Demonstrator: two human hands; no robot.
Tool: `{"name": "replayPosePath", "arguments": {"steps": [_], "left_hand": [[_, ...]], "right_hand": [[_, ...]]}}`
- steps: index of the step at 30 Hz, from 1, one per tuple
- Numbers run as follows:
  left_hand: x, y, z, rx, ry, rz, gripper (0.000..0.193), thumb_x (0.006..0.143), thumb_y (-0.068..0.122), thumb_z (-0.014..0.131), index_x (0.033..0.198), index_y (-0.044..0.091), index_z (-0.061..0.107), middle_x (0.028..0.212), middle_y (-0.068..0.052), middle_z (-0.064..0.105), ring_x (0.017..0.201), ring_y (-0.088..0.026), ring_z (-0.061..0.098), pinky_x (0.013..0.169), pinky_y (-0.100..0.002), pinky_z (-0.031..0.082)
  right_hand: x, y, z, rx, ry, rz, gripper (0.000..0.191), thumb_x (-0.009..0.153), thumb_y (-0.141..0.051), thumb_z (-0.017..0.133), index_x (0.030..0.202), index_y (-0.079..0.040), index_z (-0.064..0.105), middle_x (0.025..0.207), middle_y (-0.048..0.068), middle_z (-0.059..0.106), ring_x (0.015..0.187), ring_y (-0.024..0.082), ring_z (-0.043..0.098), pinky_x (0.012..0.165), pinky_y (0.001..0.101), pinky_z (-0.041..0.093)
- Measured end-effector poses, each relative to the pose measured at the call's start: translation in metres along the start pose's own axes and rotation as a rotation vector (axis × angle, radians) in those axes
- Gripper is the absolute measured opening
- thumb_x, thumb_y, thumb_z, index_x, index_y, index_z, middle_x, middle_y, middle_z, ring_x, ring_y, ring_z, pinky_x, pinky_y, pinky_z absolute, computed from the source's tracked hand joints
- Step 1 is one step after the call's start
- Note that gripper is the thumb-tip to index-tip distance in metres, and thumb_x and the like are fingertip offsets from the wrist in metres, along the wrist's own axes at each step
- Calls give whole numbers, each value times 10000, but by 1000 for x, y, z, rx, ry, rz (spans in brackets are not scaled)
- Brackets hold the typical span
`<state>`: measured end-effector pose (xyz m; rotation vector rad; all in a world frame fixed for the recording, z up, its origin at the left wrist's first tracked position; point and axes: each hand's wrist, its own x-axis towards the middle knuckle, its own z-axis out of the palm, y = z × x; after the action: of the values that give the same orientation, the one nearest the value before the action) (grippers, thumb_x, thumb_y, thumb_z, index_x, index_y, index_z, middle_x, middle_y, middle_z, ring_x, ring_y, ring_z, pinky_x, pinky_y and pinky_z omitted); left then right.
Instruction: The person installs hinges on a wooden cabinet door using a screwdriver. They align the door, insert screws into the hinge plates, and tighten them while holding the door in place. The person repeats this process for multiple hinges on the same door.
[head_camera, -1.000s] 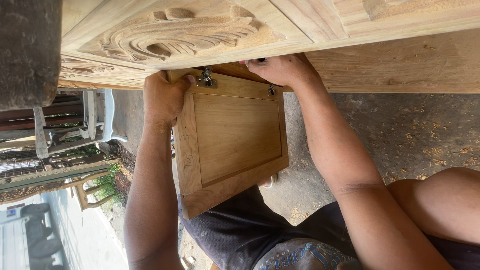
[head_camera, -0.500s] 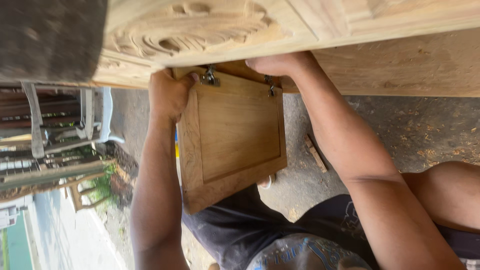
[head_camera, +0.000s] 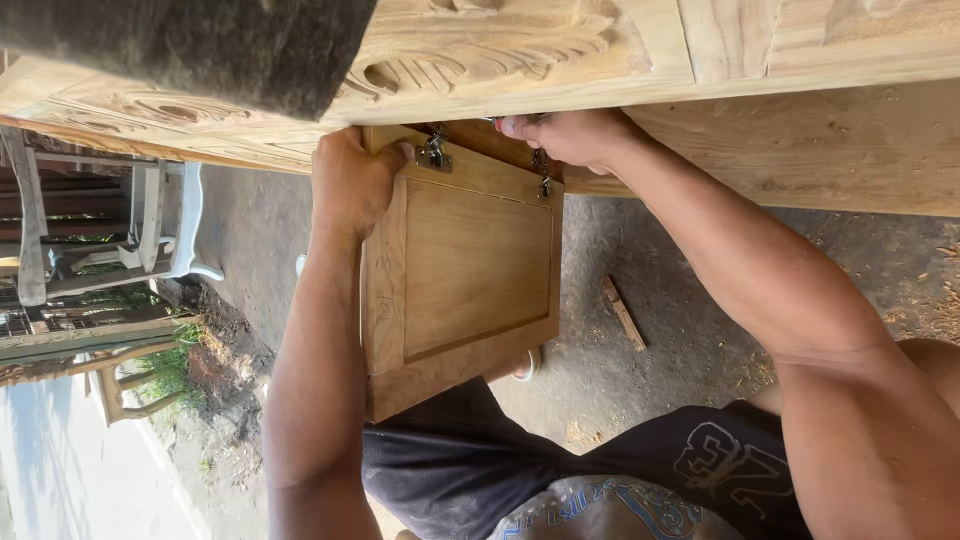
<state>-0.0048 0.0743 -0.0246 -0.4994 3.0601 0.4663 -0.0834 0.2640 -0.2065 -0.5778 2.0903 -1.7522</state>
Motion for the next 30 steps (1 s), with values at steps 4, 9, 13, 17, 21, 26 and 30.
{"name": "replayPosePath", "arguments": {"steps": [4,9,13,17,21,26,30], "left_hand": [[-4,1,0,-66,45,199,302,819,184,785,1058,0,766,991,-171,780,922,-310,753,828,-381,544],[0,-2,-10,40,19,-33,331,878,243,795,1008,-55,731,959,-235,752,897,-335,749,829,-400,554],[5,-2,-13,25,37,63,316,841,235,792,1018,-24,751,985,-214,760,947,-329,734,877,-409,535],[-4,4,-5,-4,42,81,342,829,229,791,1059,-20,741,996,-215,746,961,-357,718,857,-427,534],[-8,6,-3,-4,131,342,405,794,185,799,1121,-40,720,1047,-207,742,1008,-397,683,857,-458,489],[-1,-9,-13,35,35,91,315,848,249,786,1011,-19,754,935,-213,756,916,-361,729,836,-433,537],[0,-12,-13,20,33,42,302,840,249,777,978,-18,747,920,-207,763,879,-327,739,805,-413,549]], "right_hand": [[-7,-2,-2,235,4,-95,386,790,-132,710,1166,-176,636,1162,12,684,1102,195,675,909,395,554],[-27,-8,-3,-664,414,-733,205,1048,-301,725,1160,-132,703,1090,142,681,1034,295,629,957,465,532],[3,-17,0,-104,150,-108,271,986,-332,685,1205,-177,649,1071,131,695,1080,260,612,1002,473,457],[12,-12,-1,129,-112,121,387,889,-234,721,1268,-165,695,1200,26,665,1118,171,601,1015,431,489],[-9,-1,-11,-576,371,-319,318,1061,-270,603,1344,-136,659,1012,128,694,844,239,656,762,434,601],[-5,-15,-3,-27,75,-73,198,951,-175,724,1140,-114,730,1099,35,724,968,135,645,870,348,515],[6,-23,6,351,-154,287,332,929,-80,729,1258,-96,684,1037,61,725,864,217,532,720,393,416]]}}
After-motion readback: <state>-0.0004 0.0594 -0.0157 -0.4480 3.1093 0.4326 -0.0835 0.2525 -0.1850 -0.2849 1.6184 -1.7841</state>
